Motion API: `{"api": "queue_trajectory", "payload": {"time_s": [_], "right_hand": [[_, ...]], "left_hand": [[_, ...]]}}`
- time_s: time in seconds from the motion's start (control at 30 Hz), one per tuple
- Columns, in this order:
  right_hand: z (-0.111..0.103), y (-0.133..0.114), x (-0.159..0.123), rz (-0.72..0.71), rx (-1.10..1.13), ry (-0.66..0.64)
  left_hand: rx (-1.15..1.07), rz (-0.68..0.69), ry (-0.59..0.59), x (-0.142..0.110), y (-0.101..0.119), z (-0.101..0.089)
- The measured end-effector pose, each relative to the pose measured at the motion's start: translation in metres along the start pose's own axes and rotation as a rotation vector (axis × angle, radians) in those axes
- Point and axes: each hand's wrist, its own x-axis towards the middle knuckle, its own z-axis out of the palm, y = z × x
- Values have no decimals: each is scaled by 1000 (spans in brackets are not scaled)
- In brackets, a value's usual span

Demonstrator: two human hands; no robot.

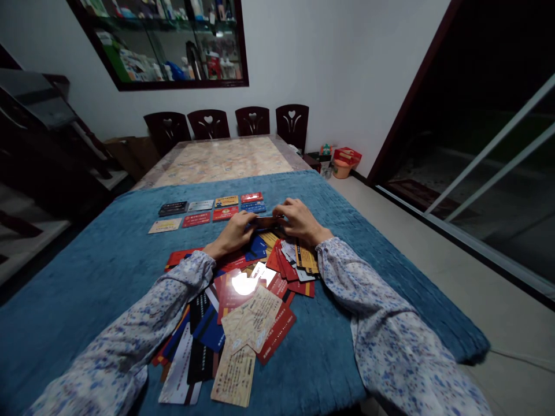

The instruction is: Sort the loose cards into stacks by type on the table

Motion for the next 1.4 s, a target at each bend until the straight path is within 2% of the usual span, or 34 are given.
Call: {"api": "queue_trajectory", "payload": {"time_s": [0.2, 0.63, 1.0, 1.4], "right_hand": [[2, 0, -1, 7, -17, 18], [8, 1, -3, 63, -79, 34], [13, 4, -2, 104, -63, 55], [15, -4, -1, 170, -120, -15]], "left_hand": [[-9, -4, 52, -2, -2, 1], [105, -54, 39, -4, -2, 0], [15, -68, 85, -5, -5, 4], [69, -127, 31, -5, -4, 1]]}}
